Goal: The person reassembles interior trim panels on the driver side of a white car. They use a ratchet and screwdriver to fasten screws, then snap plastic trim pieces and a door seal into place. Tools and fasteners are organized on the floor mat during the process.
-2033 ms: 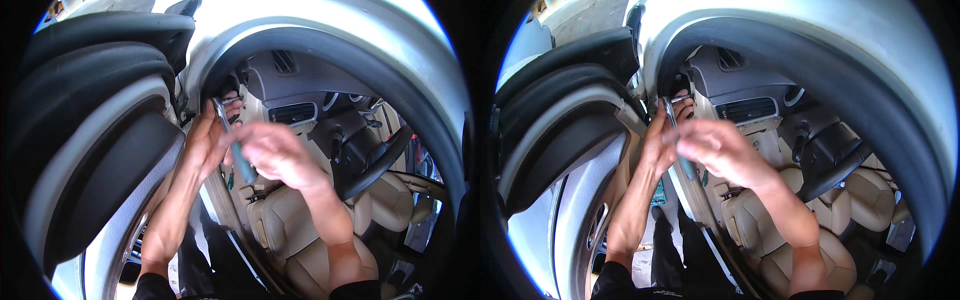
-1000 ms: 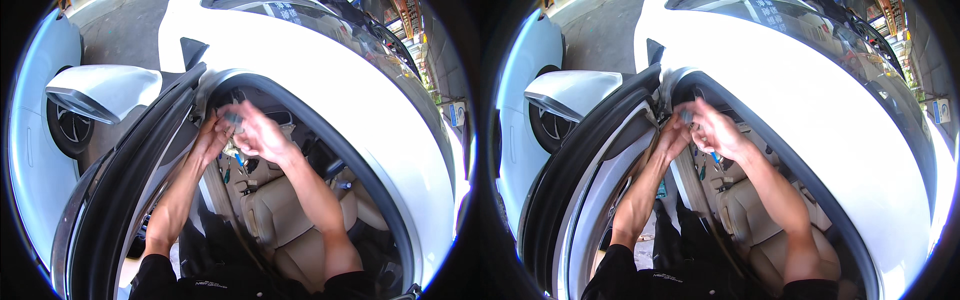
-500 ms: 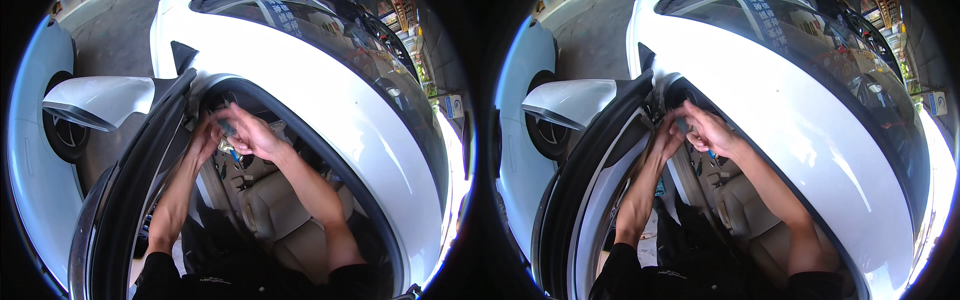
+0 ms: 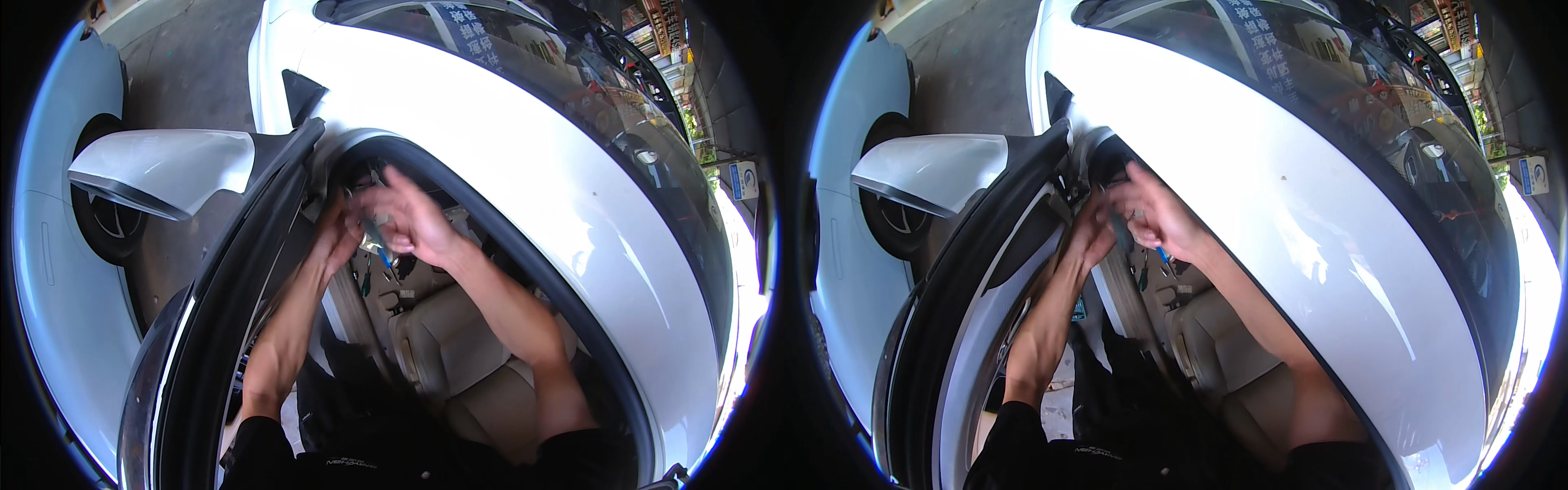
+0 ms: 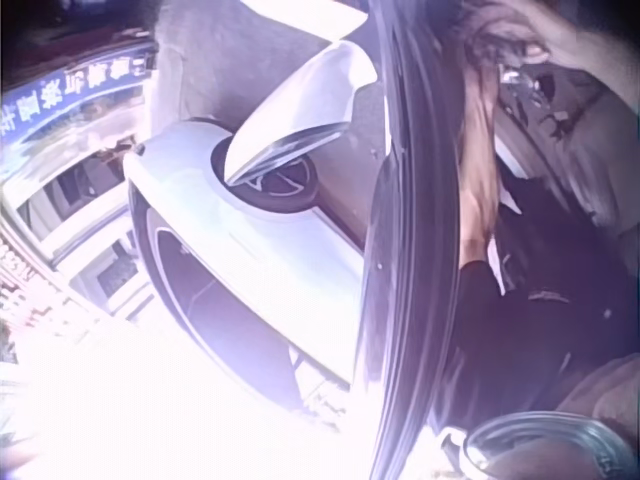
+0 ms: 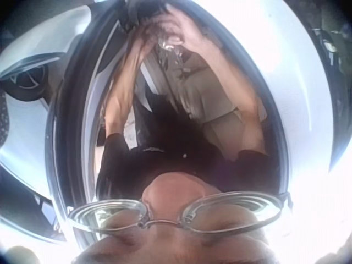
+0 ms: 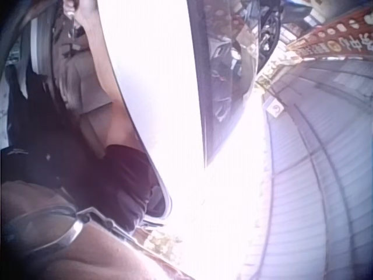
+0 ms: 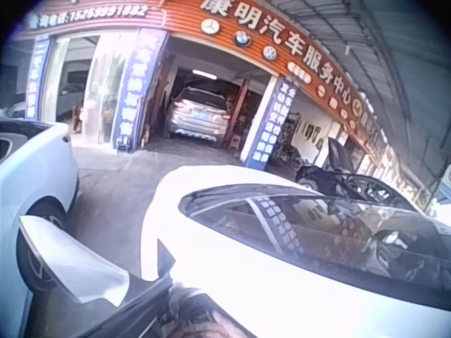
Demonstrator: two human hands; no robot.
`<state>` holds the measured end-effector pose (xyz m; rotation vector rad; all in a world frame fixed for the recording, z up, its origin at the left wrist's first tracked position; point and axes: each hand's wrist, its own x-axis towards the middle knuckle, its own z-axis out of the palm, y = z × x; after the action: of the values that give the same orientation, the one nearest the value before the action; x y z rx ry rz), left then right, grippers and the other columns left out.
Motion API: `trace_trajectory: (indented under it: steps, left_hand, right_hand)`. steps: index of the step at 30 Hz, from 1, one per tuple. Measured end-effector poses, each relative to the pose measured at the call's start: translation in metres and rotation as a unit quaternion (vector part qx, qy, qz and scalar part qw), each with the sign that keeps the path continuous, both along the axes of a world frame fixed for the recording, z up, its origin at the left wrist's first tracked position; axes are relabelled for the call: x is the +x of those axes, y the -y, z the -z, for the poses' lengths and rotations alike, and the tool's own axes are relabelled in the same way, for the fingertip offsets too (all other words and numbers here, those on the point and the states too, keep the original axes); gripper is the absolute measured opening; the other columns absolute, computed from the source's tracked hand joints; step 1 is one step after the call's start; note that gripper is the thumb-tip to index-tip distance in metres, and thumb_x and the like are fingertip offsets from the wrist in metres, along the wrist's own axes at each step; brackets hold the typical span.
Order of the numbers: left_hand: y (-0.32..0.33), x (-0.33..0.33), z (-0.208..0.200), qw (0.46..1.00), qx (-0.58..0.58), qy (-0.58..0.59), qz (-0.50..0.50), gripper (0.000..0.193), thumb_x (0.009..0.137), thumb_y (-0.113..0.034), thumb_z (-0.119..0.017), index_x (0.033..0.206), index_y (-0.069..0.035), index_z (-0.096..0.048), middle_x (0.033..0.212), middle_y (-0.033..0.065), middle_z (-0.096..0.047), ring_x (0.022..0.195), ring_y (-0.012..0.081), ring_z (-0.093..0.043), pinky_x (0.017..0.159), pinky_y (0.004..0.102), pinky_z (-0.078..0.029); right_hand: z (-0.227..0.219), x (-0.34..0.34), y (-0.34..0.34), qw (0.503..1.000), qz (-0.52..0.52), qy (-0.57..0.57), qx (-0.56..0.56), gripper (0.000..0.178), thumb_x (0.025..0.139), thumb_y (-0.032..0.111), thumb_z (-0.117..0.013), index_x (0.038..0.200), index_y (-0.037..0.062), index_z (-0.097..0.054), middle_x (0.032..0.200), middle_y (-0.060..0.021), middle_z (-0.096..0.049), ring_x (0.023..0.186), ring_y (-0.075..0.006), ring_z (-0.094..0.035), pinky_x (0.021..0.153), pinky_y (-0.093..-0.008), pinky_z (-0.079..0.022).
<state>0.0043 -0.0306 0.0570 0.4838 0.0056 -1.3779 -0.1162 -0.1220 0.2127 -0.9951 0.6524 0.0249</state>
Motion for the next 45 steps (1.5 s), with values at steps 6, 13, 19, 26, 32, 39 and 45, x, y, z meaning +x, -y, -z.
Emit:
trace_trajectory:
  steps: [6,13,19,26,32,39,45]
  left_hand:
    - [-0.005,-0.003,-0.006,0.999,0.030,0.012,-0.021,0.051,0.113,-0.043,-0.054,0.143,-0.002,-0.060,0.115,0.0050,-0.073,0.102,0.0177,-0.067,0.092,0.0363,-0.053]
    - [-0.012,-0.003,-0.025,0.996,0.022,0.083,-0.007,0.057,0.114,-0.051,-0.048,0.144,-0.005,-0.062,0.136,0.0085,-0.070,0.132,0.0216,-0.060,0.115,0.0386,-0.042]
    - [-0.008,0.003,-0.005,1.000,-0.001,-0.006,0.017,0.048,0.107,-0.026,-0.064,0.150,-0.006,-0.056,0.141,0.0065,-0.065,0.129,0.0221,-0.061,0.111,0.0393,-0.049]
    - [-0.005,0.002,0.001,0.999,-0.033,0.023,-0.004,0.055,0.112,-0.048,-0.056,0.147,-0.005,-0.059,0.133,0.0031,-0.071,0.117,0.0147,-0.065,0.107,0.0352,-0.049]
    - [-0.006,0.003,-0.002,0.990,-0.135,0.011,-0.027,0.056,0.111,-0.047,-0.058,0.146,-0.003,-0.057,0.128,0.0070,-0.072,0.119,0.0186,-0.066,0.107,0.0399,-0.051]
    - [-0.003,0.006,0.005,0.987,-0.152,-0.042,-0.019,0.051,0.113,-0.048,-0.053,0.135,-0.005,-0.066,0.120,0.0025,-0.075,0.110,0.0158,-0.068,0.102,0.0365,-0.052]
    - [-0.006,0.005,-0.022,1.000,0.004,0.007,-0.028,0.054,0.113,-0.047,-0.054,0.140,-0.002,-0.062,0.101,-0.0023,-0.069,0.087,0.0102,-0.065,0.098,0.0333,-0.054]
  right_hand:
    - [0.009,0.000,-0.006,0.993,-0.060,-0.056,-0.090,0.065,0.110,0.065,-0.045,0.124,0.0051,-0.064,0.099,-0.0059,-0.063,0.052,-0.0060,-0.042,0.043,-0.0230,-0.027]
    - [0.000,0.000,-0.008,0.989,-0.097,-0.113,-0.010,0.074,0.107,0.073,-0.042,0.129,0.0051,-0.061,0.110,-0.0072,-0.066,0.050,-0.0046,-0.033,0.043,-0.0220,-0.027]
    - [-0.001,-0.002,-0.006,0.989,-0.102,-0.109,-0.004,0.079,0.107,0.074,-0.037,0.135,0.0040,-0.060,0.114,-0.0079,-0.067,0.049,-0.0046,-0.030,0.043,-0.0210,-0.026]
    - [0.002,-0.002,-0.003,0.995,-0.065,-0.076,-0.020,0.075,0.109,0.071,-0.037,0.135,0.0051,-0.061,0.095,-0.0043,-0.064,0.050,-0.0046,-0.027,0.043,-0.0206,-0.026]
    - [0.001,-0.004,0.001,0.990,-0.010,0.131,0.046,0.076,0.109,0.072,-0.037,0.143,0.0070,-0.057,0.121,-0.0105,-0.070,0.051,-0.0041,-0.027,0.047,-0.0219,-0.027]
    - [0.009,-0.006,-0.001,0.997,-0.018,0.069,0.029,0.075,0.109,0.073,-0.037,0.132,0.0074,-0.064,0.097,-0.0052,-0.061,0.052,-0.0054,-0.034,0.044,-0.0229,-0.026]
    - [0.005,-0.008,0.001,0.997,-0.058,0.030,0.046,0.077,0.109,0.073,-0.036,0.127,0.0049,-0.067,0.102,-0.0037,-0.057,0.054,-0.0064,-0.034,0.046,-0.0230,-0.028]
